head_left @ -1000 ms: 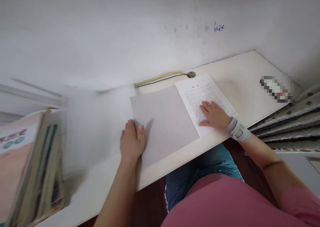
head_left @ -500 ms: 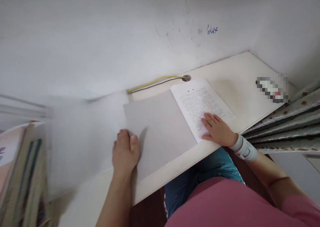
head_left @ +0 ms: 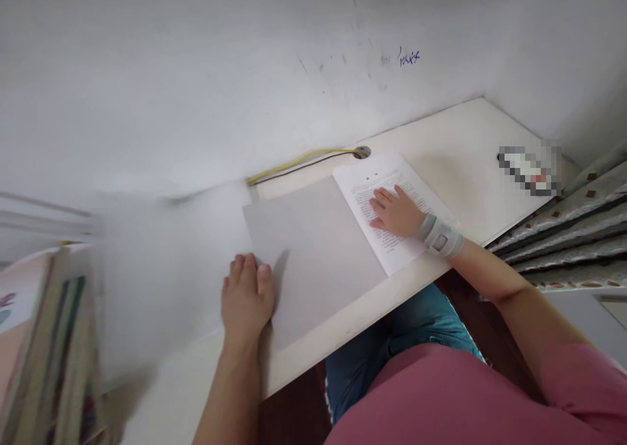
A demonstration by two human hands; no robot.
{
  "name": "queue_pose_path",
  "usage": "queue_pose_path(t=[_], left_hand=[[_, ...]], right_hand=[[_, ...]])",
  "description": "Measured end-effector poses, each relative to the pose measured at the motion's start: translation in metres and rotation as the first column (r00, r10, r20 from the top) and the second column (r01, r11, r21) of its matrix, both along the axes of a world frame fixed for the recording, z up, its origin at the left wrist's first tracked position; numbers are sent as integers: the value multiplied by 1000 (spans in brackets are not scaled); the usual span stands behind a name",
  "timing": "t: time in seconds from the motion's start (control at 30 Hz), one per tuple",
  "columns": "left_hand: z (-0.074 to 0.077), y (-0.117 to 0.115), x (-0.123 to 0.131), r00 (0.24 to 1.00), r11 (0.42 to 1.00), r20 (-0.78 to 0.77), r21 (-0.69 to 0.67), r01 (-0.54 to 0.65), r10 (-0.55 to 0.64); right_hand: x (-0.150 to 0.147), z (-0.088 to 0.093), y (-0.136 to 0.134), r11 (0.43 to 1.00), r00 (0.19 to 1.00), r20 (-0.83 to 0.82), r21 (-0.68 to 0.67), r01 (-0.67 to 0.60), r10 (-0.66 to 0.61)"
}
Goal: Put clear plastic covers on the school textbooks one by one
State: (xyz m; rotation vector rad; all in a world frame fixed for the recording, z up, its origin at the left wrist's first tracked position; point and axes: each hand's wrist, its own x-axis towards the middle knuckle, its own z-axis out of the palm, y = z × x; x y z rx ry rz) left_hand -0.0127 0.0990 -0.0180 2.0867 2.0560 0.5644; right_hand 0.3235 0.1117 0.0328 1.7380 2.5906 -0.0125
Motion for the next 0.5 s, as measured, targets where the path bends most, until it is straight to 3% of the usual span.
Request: queue_pose_path(t=[0.1,0.33,0.5], left_hand=[[0,-1,-2,1000,1000,9,-6,22,-22],[3,-1,-1,998,1000,54,-10,23,-22],[8,1,3,996,1000,92,11,6,-7]], right_hand=[[5,-7,10,997,999,21,-71,29,-28],[9,-12,6,995,998,23,-80,64,-62],[9,-16,-3,997,998,-20,44,58,-57]])
